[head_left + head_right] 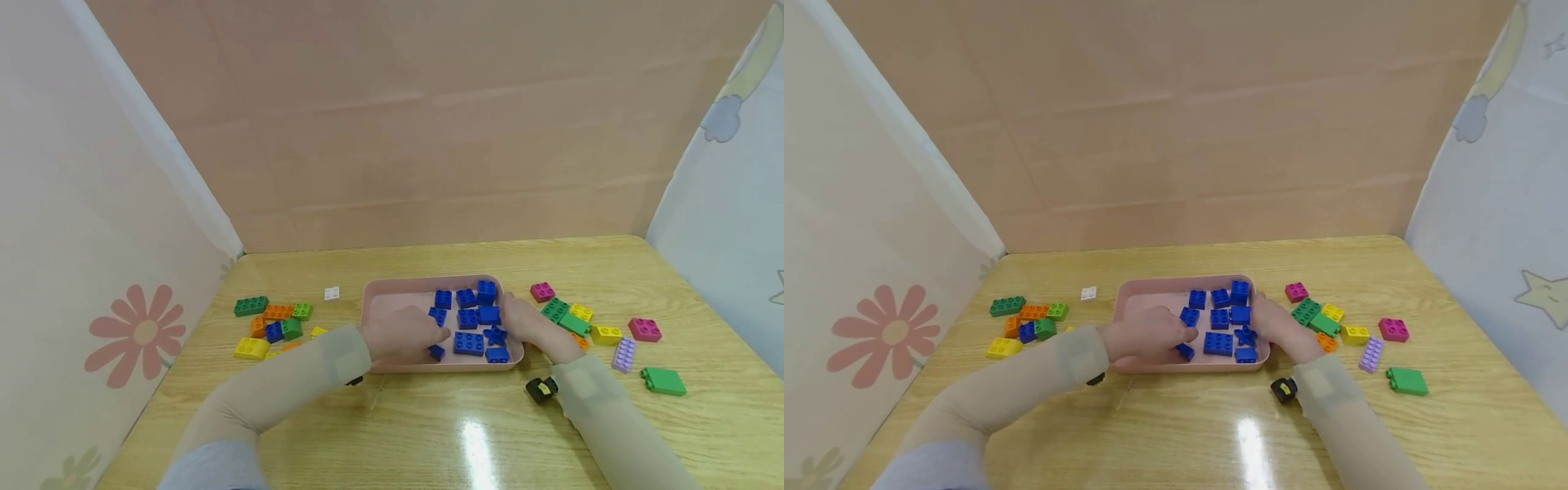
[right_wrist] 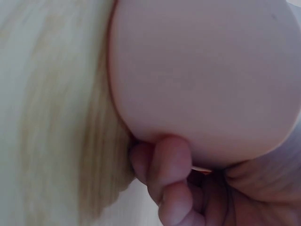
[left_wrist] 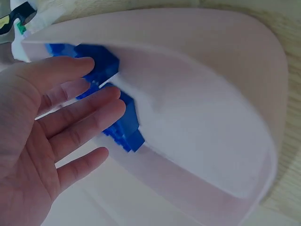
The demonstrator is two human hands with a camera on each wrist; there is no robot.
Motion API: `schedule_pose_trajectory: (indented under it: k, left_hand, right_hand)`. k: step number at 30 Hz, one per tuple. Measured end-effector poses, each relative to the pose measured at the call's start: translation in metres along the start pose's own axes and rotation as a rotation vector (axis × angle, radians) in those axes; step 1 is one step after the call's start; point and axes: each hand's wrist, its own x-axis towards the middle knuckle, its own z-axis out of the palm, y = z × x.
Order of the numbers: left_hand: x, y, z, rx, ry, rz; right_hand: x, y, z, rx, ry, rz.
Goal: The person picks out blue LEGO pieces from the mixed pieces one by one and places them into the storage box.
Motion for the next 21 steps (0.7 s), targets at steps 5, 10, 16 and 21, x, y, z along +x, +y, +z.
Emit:
schedule_pose_trajectory:
  k: [5,10,16,21]
  left_hand:
    - [-0.007,-0.005,-0.002,0.003,0.039,-0.034]
    - [-0.026,-0.018,-0.002,-0.094,0.186,-0.05]
    - [-0.067,-0.032,0.001,-0.308,0.337,-0.128]
    - [-0.113,-0.054,0.014,-0.379,0.482,-0.296]
  right_hand:
    - [0.001,0.001,0.001,-0.013,-0.002,0.003]
    - [0.001,0.001,0.0,-0.031,0.006,-0.012]
    - [0.001,0.0,0.0,-0.024,0.009,-0.023]
    - [-0.001,-0.002,-0.001,-0.011,0.007,-0.017]
